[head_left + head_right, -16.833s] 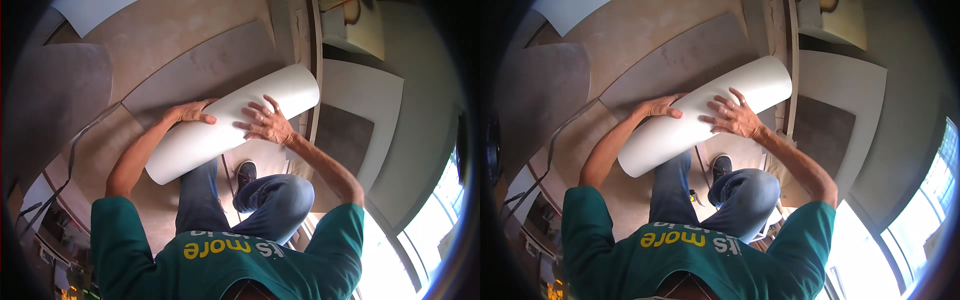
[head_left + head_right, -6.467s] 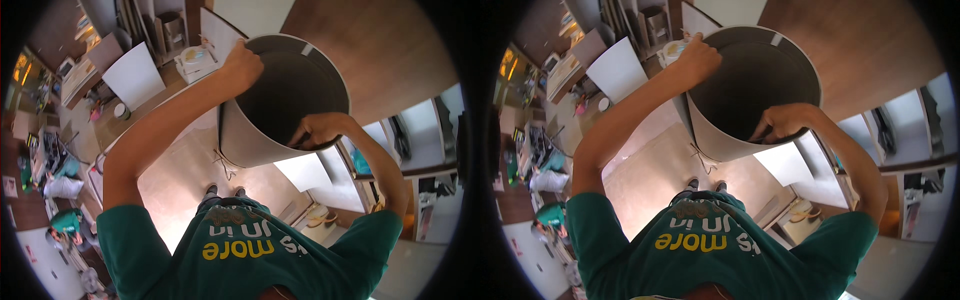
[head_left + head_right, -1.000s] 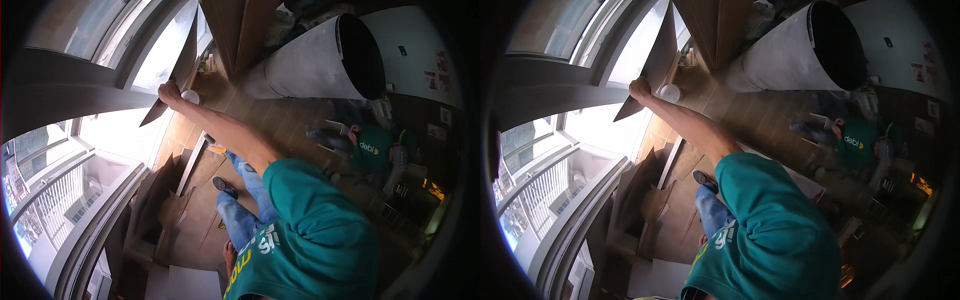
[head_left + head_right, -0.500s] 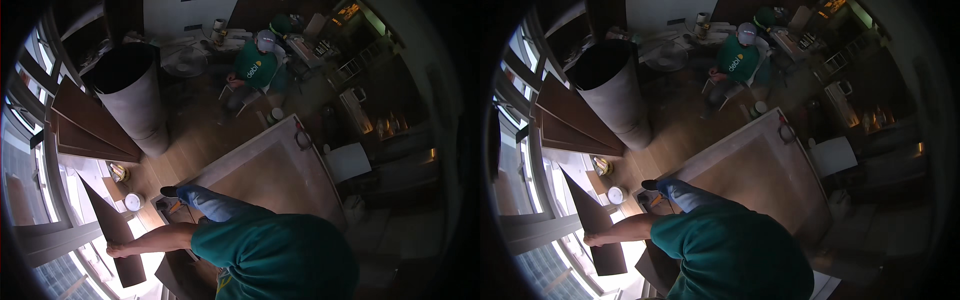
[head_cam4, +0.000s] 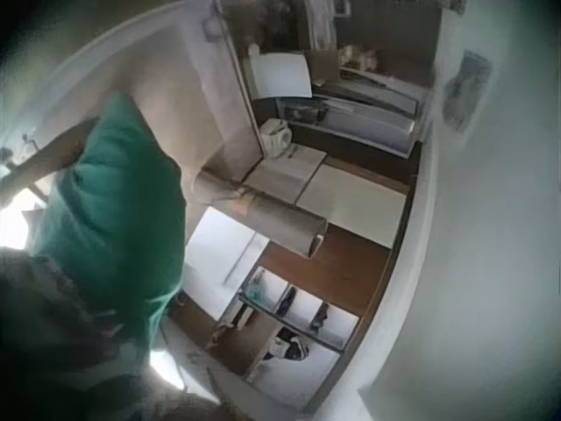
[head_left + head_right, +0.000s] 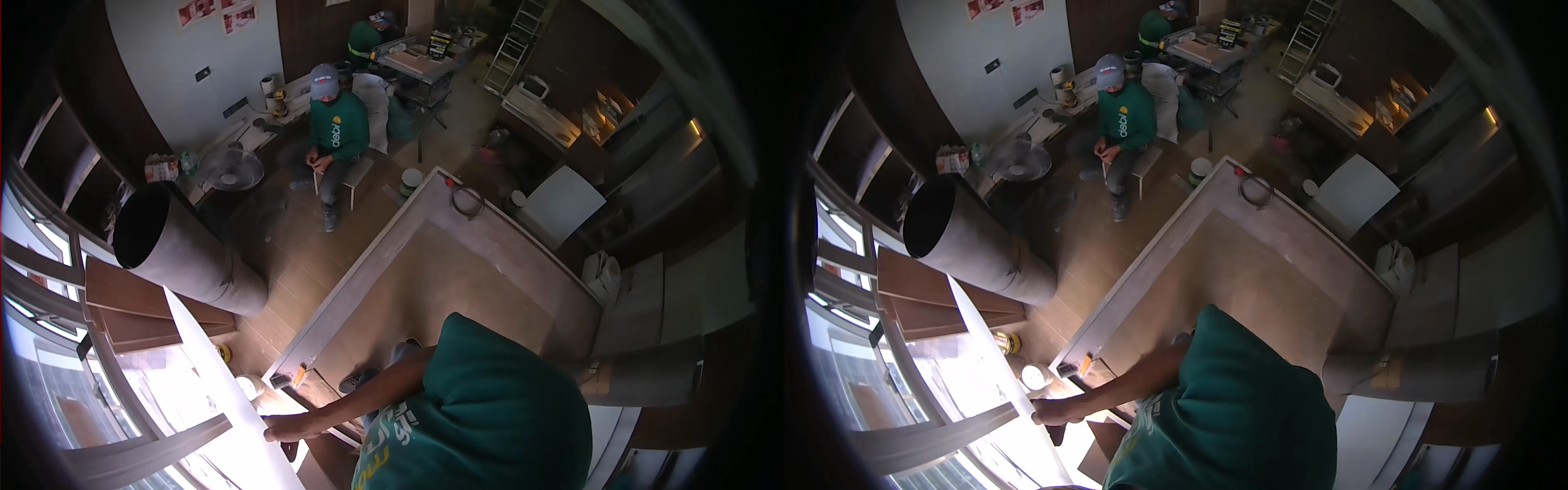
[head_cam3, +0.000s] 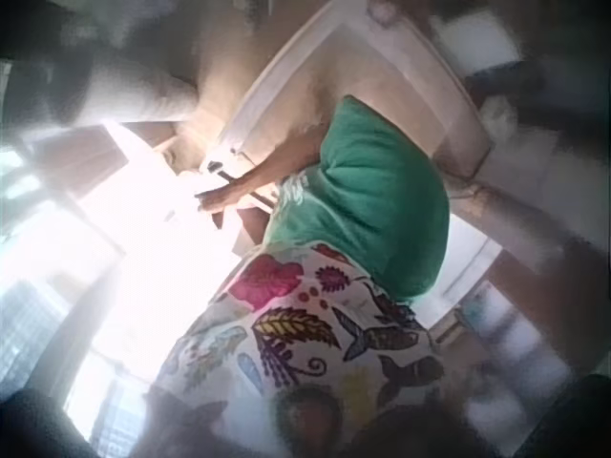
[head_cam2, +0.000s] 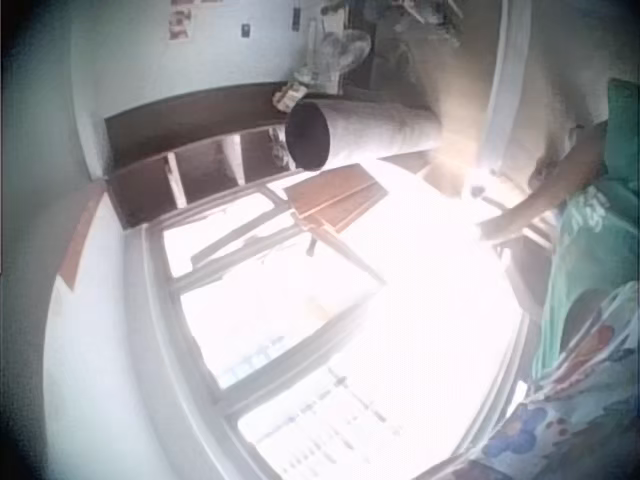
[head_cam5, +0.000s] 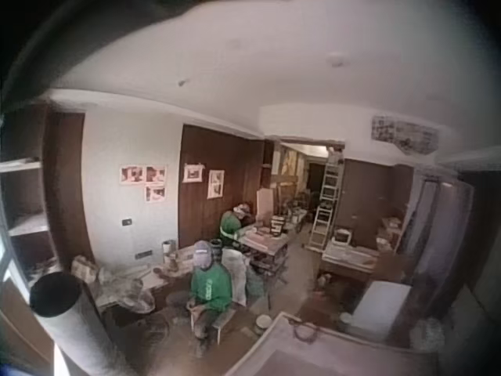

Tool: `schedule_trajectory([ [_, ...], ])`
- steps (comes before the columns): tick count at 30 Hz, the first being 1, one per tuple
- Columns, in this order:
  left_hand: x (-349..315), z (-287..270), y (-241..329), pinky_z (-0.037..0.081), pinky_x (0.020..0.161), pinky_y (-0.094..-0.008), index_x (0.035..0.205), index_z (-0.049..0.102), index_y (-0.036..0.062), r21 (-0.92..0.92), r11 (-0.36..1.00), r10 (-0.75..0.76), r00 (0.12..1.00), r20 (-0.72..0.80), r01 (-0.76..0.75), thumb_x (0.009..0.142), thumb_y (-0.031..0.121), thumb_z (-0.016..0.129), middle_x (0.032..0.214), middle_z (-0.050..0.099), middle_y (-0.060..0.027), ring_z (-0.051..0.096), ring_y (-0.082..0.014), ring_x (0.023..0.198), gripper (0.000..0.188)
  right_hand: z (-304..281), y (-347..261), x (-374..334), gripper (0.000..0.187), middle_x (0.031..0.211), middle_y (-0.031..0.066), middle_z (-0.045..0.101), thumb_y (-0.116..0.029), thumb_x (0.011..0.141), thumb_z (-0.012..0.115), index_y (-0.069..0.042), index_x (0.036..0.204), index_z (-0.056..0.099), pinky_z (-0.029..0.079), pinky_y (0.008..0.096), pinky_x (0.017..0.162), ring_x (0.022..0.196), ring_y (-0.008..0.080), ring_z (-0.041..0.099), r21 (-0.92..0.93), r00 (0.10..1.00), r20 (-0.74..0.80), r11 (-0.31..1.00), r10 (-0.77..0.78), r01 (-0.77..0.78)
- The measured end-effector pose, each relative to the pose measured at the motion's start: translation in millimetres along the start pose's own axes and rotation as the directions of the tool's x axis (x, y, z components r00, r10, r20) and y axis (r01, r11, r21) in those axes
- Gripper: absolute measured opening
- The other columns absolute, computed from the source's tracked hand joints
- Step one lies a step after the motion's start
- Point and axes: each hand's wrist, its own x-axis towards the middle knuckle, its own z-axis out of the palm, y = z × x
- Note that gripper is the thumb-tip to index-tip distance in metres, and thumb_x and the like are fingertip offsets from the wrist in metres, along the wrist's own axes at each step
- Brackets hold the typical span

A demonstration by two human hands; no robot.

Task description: The person repeatedly picks up flat white and gray sheets, rolls them into cylindrical shapes, and inserts them into a larger gray cylinder. The person also picks up and places down a black curved sheet. The task involves repeated handling and stacking of these rolled sheets within the larger cylinder.

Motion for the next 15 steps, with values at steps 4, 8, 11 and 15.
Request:
schedule_trajectory([
  [4,-0.1,27.5,-9.1,0.054,0.072,-0.0264,0.118,0.059,0.0032,0.138,0.990,0.004,0.999,0.040,-0.010,0.094,0.014,0.061,0.093,0.065,-0.0080,0.066,-0.0191,0.087,0.026,-60.0,-21.7,-118.1,0.041,0.104,0.0169,0.058,-0.016,0.089,0.048,0.008,0.122,0.043,0.064,0.0378,0.066,0.086,0.0256,0.068,0.078,0.999,-0.027,0.996,-0.042,0.044],
  [8,-2.4,48.7,-23.3,0.054,0.072,-0.0262,0.117,0.059,0.0031,0.248,0.968,0.018,0.997,0.079,-0.037,0.094,0.014,0.061,0.092,0.065,-0.0077,0.066,-0.0193,0.088,0.026,-97.3,-35.7,-241.0,0.040,0.100,0.0145,0.058,-0.023,0.090,0.053,0.006,0.118,0.049,0.057,0.0339,0.072,0.085,0.0228,0.063,0.031,0.955,-0.246,0.984,-0.164,0.177],
  [11,-9.3,70.7,-36.6,0.054,0.072,-0.0261,0.117,0.059,0.0030,0.339,0.940,-0.006,0.992,0.130,-0.039,0.094,0.013,0.061,0.092,0.065,-0.0075,0.066,-0.0195,0.088,0.025,-127.5,-15.3,-310.0,0.036,0.105,0.0134,0.060,-0.023,0.091,0.054,0.005,0.114,0.057,0.044,0.0328,0.085,0.098,0.0202,0.055,0.016,0.894,-0.408,0.977,-0.186,0.211],
  [15,-13.5,81.7,-34.5,0.054,0.073,-0.0259,0.116,0.060,0.0029,0.429,0.901,-0.019,0.985,0.173,-0.058,0.093,0.013,0.062,0.091,0.065,-0.0072,0.067,-0.0197,0.089,0.025,-132.9,-11.5,-397.4,0.039,0.115,0.0139,0.060,-0.021,0.093,0.053,0.002,0.125,0.055,0.041,0.0323,0.091,0.105,0.0196,0.054,-0.048,0.758,-0.617,0.971,-0.212,0.233],
])
